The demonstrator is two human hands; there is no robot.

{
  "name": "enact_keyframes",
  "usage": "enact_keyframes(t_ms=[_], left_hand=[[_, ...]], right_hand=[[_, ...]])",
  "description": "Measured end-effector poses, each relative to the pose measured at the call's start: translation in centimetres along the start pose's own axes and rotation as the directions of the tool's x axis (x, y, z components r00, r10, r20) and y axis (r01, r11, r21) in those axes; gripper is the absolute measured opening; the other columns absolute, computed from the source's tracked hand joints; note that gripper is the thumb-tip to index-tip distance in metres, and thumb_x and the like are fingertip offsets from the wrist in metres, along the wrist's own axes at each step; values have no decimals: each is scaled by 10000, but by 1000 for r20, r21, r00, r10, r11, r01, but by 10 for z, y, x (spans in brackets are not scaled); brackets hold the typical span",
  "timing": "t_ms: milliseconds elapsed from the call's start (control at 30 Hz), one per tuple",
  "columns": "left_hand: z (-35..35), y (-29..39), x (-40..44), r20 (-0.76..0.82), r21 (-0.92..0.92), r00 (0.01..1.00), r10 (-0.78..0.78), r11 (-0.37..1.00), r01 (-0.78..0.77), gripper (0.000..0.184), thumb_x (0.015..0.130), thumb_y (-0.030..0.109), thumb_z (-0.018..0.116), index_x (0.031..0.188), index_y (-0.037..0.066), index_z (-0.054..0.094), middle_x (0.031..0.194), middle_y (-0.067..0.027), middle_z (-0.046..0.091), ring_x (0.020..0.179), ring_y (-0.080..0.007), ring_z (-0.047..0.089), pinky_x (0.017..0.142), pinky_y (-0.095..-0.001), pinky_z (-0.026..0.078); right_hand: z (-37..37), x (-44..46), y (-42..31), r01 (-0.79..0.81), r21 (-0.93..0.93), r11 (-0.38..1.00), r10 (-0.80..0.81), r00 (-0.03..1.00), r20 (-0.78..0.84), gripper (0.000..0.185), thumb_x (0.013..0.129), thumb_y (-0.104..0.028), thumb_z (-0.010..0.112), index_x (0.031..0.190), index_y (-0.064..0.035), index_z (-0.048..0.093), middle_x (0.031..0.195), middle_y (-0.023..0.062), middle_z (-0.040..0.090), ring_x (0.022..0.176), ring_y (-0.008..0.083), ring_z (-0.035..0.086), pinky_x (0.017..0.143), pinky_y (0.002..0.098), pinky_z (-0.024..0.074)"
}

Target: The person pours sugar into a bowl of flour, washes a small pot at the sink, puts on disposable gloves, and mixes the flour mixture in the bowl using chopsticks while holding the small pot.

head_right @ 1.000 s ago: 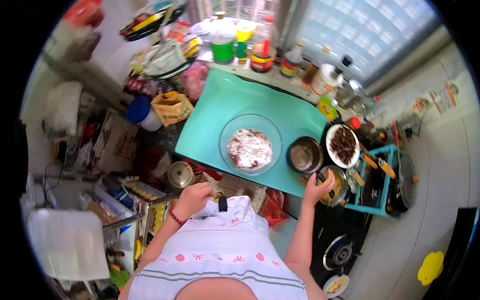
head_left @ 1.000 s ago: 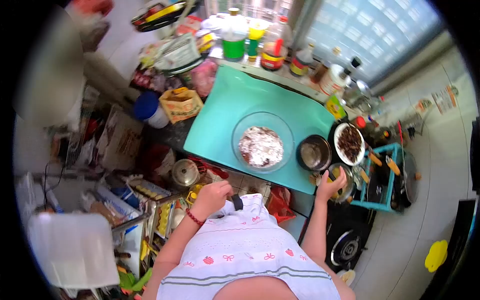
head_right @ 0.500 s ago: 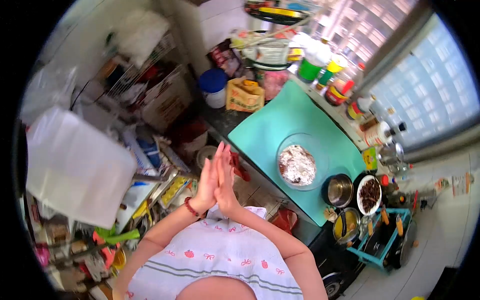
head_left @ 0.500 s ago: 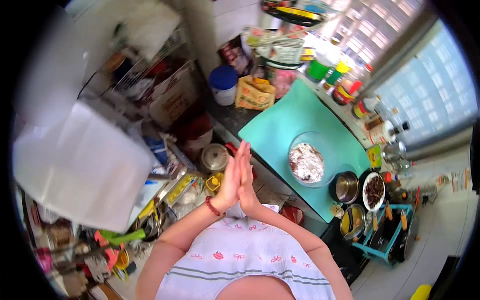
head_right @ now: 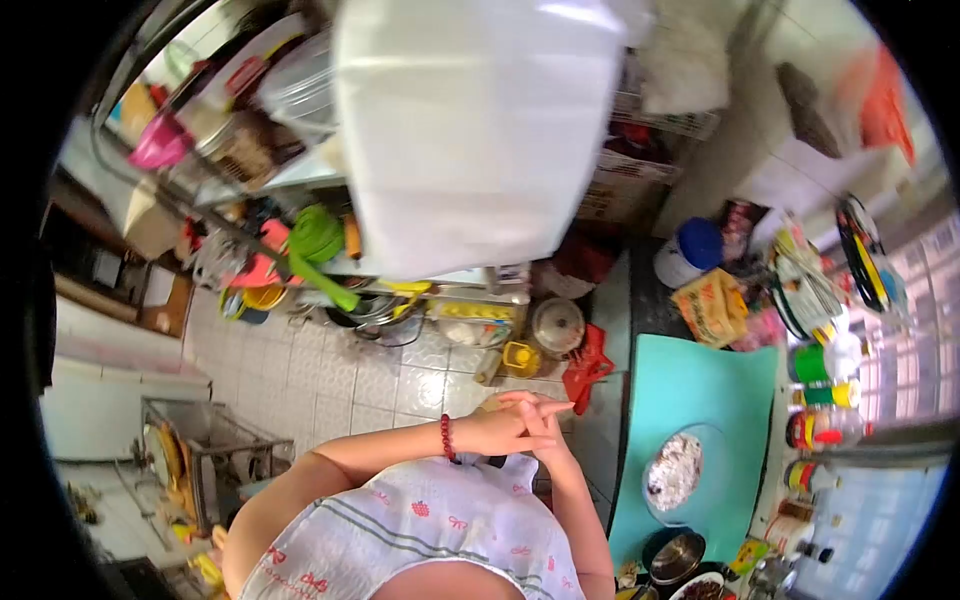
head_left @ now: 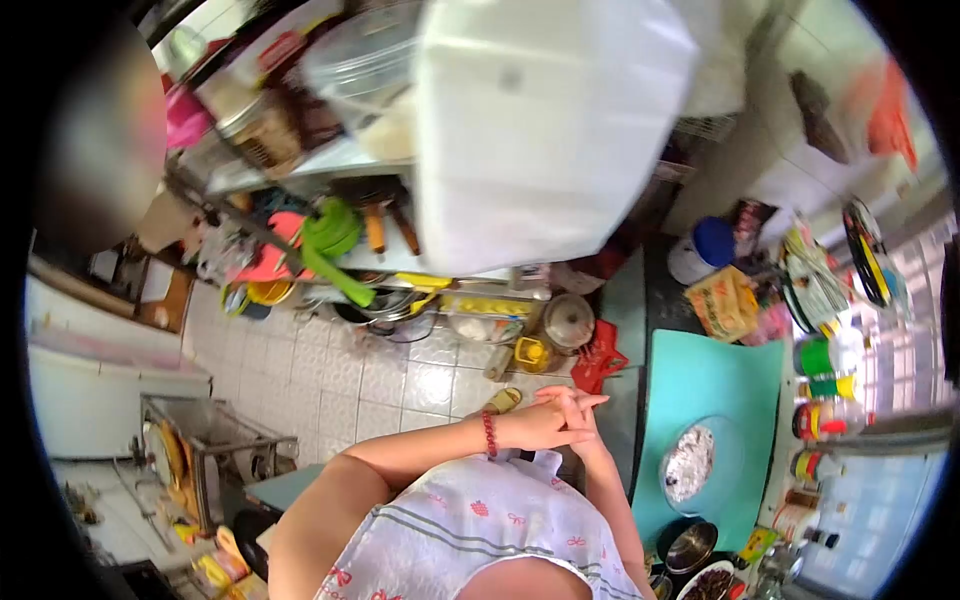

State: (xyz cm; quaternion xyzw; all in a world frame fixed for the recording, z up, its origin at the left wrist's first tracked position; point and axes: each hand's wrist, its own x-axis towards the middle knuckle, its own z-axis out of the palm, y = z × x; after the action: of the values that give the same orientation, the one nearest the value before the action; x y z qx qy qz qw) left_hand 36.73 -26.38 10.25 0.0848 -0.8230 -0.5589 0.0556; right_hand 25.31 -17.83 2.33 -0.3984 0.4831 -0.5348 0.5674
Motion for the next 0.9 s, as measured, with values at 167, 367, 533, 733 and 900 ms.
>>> enact_keyframes(t_ms=[167, 367, 533, 733, 900], left_hand=[[-38, -7, -64, -46, 49, 981, -191, 980, 193, 644, 936, 463, 492, 1415, 66, 327, 1092, -294, 577, 1014, -413, 584, 876, -441, 467], [-119, -6, -130, -11, 391, 710, -704, 651, 651, 571, 936, 486, 461, 1277, 29, 494, 1135, -301, 573, 1049, -417, 574, 908, -447, 464], [-135, -37, -199, -259, 351, 914, -312, 852, 390, 593, 943, 469, 421, 1453, 177, 340, 1495, -216, 269, 1420, -379, 150, 1094, -570, 245], [-191, -95, -208, 172, 153, 886, -430, 901, 407, 584, 962, 479, 353, 1459, 173, 326, 1521, -177, 247, 1412, -400, 160, 1120, -536, 182], [-182, -66, -218, 241, 452, 909, -339, 868, 204, 709, 932, 597, 319, 1507, 216, 154, 1527, -272, 110, 1372, -523, 126, 1107, -516, 246]], right_hand=[[66, 27, -40, 4, -364, 931, -9, 1000, -11, 590, 958, -513, 346, 1093, -7, 618, 1060, 194, 644, 990, 310, 625, 803, 416, 487], [120, 88, -3, -339, -932, 127, 392, 881, -267, 475, 940, -499, 421, 1137, -124, 637, 1116, 210, 622, 1013, 367, 598, 821, 473, 466], [221, 115, 15, -97, -995, 4, 103, 990, -96, 409, 929, -414, 470, 1220, -158, 598, 1336, 206, 487, 1183, 370, 508, 966, 531, 386], [313, 153, 0, -74, -997, -33, -13, 997, -73, 402, 921, -405, 471, 1244, -191, 578, 1377, 192, 438, 1218, 400, 459, 978, 570, 355], [328, 131, -9, -246, -969, -38, -51, 968, -244, 402, 914, -397, 473, 1264, -219, 562, 1412, 180, 397, 1247, 426, 418, 988, 602, 330]])
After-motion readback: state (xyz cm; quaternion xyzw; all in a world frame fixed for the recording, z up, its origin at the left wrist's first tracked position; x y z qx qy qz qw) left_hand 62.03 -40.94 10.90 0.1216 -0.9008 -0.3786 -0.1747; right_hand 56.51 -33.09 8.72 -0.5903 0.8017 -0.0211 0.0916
